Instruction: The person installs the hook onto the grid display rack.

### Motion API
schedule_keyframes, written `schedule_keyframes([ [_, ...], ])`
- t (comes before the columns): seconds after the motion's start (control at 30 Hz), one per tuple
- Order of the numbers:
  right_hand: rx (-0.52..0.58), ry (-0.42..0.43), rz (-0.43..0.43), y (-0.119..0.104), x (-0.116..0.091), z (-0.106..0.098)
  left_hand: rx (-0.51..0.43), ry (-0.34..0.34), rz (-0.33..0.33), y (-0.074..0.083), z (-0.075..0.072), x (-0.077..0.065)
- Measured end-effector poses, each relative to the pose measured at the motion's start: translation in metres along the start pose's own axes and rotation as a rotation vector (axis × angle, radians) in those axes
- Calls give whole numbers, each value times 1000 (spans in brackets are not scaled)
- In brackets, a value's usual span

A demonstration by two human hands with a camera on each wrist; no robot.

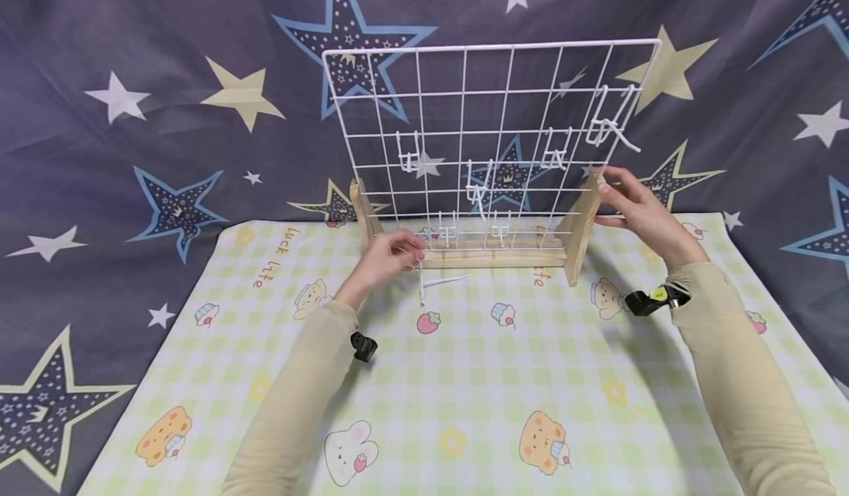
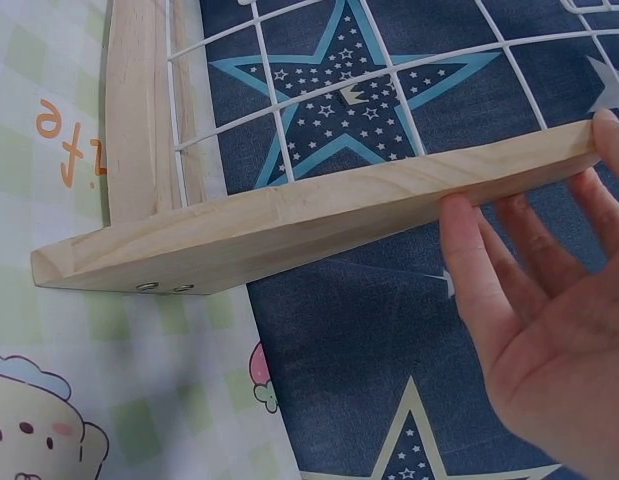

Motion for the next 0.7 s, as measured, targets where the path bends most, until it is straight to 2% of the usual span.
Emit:
schedule_keyframes([
  [0.3, -32, 13, 5, -1, 1, 1, 40, -39, -34, -14, 8, -6],
  [0.47, -40, 23, 20, -1, -1, 1, 111, -77, -36, -20, 14, -12],
  [0.6, -58, 32, 26, -2, -1, 1, 159, -74, -82, -24, 18, -15],
  [0.7, -70, 31, 27, -1, -2, 1, 168, -70, -147, -28, 21, -15],
])
Point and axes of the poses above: each hand's wrist, its own x-axis towards the middle knuckle, its own z-axis out of the palm, y = z × x, the point moved 5 cm from there along x, towards the middle knuckle, and after that the axes turned 15 degrees about x, right-handed, at the moved point
